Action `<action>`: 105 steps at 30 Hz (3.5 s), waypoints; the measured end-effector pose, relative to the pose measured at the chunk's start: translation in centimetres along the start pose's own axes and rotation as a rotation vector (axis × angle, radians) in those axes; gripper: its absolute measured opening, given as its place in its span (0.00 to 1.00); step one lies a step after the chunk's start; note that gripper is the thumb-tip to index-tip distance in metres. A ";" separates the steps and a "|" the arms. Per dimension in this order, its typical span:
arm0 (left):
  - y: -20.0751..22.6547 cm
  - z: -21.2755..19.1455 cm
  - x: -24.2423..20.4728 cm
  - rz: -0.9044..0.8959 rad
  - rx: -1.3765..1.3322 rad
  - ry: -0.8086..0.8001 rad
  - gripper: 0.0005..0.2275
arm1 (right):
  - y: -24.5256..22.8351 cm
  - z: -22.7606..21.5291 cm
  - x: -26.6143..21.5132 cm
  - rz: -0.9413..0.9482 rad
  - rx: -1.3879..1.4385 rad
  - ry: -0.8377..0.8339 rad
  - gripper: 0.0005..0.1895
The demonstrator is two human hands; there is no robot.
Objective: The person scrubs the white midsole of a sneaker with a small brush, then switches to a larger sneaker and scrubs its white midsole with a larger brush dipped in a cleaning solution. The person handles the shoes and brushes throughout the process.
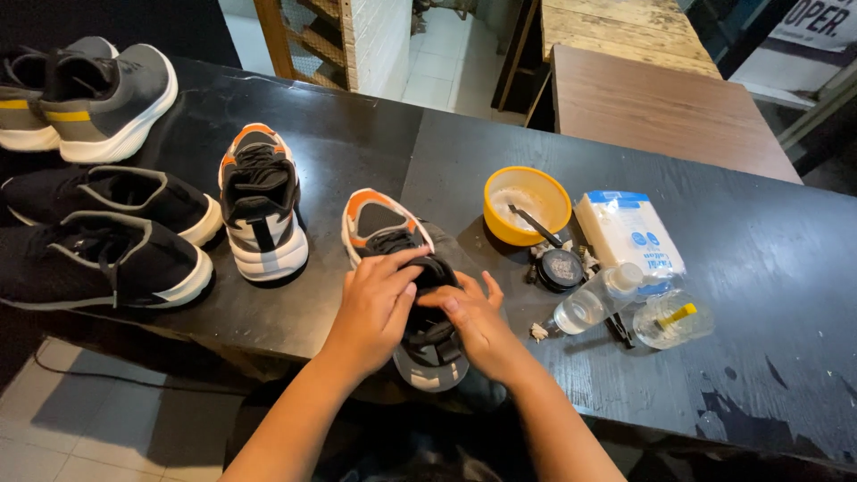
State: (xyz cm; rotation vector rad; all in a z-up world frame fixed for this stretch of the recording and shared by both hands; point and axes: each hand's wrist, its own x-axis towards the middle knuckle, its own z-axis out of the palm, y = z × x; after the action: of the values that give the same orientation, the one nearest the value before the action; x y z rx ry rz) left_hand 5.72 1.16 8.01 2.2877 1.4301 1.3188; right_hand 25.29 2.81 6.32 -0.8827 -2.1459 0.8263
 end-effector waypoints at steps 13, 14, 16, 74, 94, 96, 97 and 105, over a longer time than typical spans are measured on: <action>-1.8 0.5 -3.7 0.056 -0.330 0.143 0.18 | -1.9 2.5 -4.2 0.061 0.012 0.248 0.45; -2.2 0.7 -4.1 -0.066 -0.396 0.174 0.20 | -1.7 3.1 -4.1 0.121 0.000 0.273 0.39; -2.9 1.3 -4.7 -0.191 -0.461 0.203 0.21 | -1.7 3.6 -3.9 0.182 -0.012 0.297 0.34; -16.6 -5.5 -2.8 -0.466 0.235 0.466 0.54 | 0.2 9.9 22.4 0.083 -0.400 0.559 0.22; -17.5 -6.8 -2.5 -0.672 -0.109 0.272 0.56 | -2.2 13.1 26.5 -0.123 -0.248 -0.092 0.29; -17.4 -6.7 -2.6 -0.573 -0.153 0.405 0.51 | 0.3 13.2 26.5 -0.340 -0.122 -0.239 0.23; -17.8 -6.5 -2.9 -0.577 -0.154 0.400 0.51 | -0.9 12.7 26.0 -0.334 -0.120 -0.240 0.23; -18.5 -5.8 -5.1 -0.257 -0.365 0.502 0.34 | -8.2 6.2 14.5 -0.495 0.020 0.091 0.14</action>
State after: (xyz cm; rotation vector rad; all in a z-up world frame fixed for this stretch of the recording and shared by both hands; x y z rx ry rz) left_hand -11.57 5.31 -1.23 1.5524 1.3949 1.9574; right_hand 9.78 7.42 13.71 -0.3398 -2.1366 0.5411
